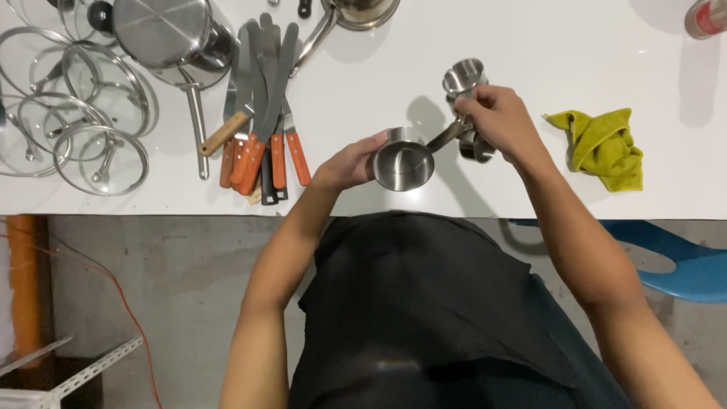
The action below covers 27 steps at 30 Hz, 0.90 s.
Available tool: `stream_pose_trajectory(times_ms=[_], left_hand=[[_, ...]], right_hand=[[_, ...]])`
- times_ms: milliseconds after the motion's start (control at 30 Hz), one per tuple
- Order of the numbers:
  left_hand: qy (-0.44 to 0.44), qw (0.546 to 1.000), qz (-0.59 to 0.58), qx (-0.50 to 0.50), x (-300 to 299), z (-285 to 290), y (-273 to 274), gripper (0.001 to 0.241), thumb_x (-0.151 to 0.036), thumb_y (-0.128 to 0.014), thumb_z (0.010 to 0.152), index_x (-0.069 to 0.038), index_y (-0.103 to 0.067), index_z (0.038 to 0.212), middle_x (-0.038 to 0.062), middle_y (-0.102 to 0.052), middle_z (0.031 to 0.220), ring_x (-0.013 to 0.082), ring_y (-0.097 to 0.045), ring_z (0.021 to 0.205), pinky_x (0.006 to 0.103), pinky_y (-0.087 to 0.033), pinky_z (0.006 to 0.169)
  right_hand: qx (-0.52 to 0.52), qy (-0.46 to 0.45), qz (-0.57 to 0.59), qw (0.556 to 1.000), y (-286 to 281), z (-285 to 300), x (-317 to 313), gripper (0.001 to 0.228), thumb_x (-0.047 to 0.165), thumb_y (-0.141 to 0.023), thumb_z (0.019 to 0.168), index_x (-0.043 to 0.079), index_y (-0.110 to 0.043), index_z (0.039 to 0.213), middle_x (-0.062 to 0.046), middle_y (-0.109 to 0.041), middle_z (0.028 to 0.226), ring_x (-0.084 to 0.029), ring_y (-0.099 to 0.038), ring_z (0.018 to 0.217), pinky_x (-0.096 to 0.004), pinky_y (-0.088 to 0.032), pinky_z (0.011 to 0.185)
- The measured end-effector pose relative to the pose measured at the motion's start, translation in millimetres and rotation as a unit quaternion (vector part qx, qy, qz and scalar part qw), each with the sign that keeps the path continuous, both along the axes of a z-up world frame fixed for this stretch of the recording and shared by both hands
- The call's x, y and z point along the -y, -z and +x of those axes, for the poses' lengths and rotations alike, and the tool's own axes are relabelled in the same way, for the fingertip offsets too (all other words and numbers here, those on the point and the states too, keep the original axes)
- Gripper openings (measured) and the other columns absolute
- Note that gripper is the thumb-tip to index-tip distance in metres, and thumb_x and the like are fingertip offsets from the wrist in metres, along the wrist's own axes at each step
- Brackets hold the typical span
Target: Cleaning and organizing metal measuring cups on a workbench.
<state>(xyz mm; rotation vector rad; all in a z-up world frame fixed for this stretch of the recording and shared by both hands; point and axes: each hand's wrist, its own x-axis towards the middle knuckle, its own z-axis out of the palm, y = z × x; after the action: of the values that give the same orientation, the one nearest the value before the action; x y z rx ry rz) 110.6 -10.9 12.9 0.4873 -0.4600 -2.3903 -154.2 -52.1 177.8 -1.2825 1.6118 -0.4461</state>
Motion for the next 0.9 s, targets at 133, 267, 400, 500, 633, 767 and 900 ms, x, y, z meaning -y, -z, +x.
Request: stream_pose_trajectory(times_ms=[133,267,400,500,633,767,900], left_hand=[[0.042,0.995,-0.091,-0.007,18,22,-29,0.071,-0.036,-0.064,0.103,0.002,-0.038,0.156,0.016,-0.054,0.149,0.0243,-0.056,0.135,0.0398,-0.046,0.115],[0.084,0.990,-0.109,0.022,35,44,-67,0.069,-0.042,-0.062,0.103,0.004,-0.045,0.151,0.018,-0.058,0.147,0.0256,-0.057,0.136,0.0407,-0.046,0.117],[0.089,0.990,-0.083,0.066,46,66,-96,0.064,-0.043,-0.057,0.104,0.005,-0.050,0.146,0.018,-0.062,0.142,0.0252,-0.063,0.130,0.0407,-0.051,0.114],[0.092,0.986,-0.098,0.100,54,84,-91,0.065,-0.048,-0.048,0.109,0.007,-0.052,0.144,0.023,-0.066,0.126,0.0261,-0.071,0.103,0.0374,-0.057,0.083],[0.109,0.981,-0.087,0.138,51,84,-109,0.075,-0.058,-0.034,0.112,0.010,-0.055,0.138,0.032,-0.068,0.104,0.0298,-0.074,0.073,0.0341,-0.057,0.048],[0.125,0.982,-0.060,0.128,48,76,-133,0.094,-0.071,-0.022,0.102,0.009,-0.053,0.139,0.040,-0.068,0.099,0.0358,-0.073,0.067,0.0365,-0.059,0.047],[0.082,0.992,-0.023,0.088,48,67,-130,0.111,-0.085,-0.020,0.087,0.007,-0.047,0.142,0.043,-0.068,0.099,0.0384,-0.074,0.069,0.0377,-0.059,0.048]], right_hand=[[0.042,-0.031,0.051,0.997,5,6,10,0.020,0.025,-0.062,0.097,0.008,-0.072,0.095,-0.004,-0.064,0.073,-0.010,-0.051,0.057,-0.025,-0.041,0.051],[0.118,-0.073,0.096,0.986,7,12,12,0.035,0.036,-0.048,0.104,0.008,-0.069,0.103,-0.002,-0.061,0.072,-0.009,-0.051,0.056,-0.024,-0.043,0.051],[0.142,-0.139,0.092,0.976,16,3,12,0.045,0.041,-0.045,0.110,0.002,-0.066,0.110,-0.004,-0.065,0.075,-0.010,-0.057,0.061,-0.026,-0.049,0.056],[0.137,-0.296,-0.049,0.944,0,-1,8,0.041,0.026,-0.067,0.096,0.000,-0.060,0.126,-0.003,-0.070,0.086,-0.012,-0.064,0.075,-0.029,-0.055,0.067],[-0.079,-0.316,-0.039,0.945,-24,21,-6,0.058,0.025,-0.079,0.083,0.002,-0.056,0.132,-0.007,-0.070,0.083,-0.022,-0.066,0.068,-0.038,-0.053,0.063],[-0.096,-0.308,-0.184,0.929,-7,27,-19,0.056,0.026,-0.066,0.096,0.003,-0.049,0.144,-0.011,-0.073,0.089,-0.025,-0.068,0.073,-0.039,-0.054,0.068],[-0.081,-0.313,-0.111,0.940,4,33,-22,0.038,0.027,-0.056,0.103,0.012,-0.061,0.138,-0.008,-0.074,0.083,-0.023,-0.068,0.070,-0.039,-0.053,0.068]])
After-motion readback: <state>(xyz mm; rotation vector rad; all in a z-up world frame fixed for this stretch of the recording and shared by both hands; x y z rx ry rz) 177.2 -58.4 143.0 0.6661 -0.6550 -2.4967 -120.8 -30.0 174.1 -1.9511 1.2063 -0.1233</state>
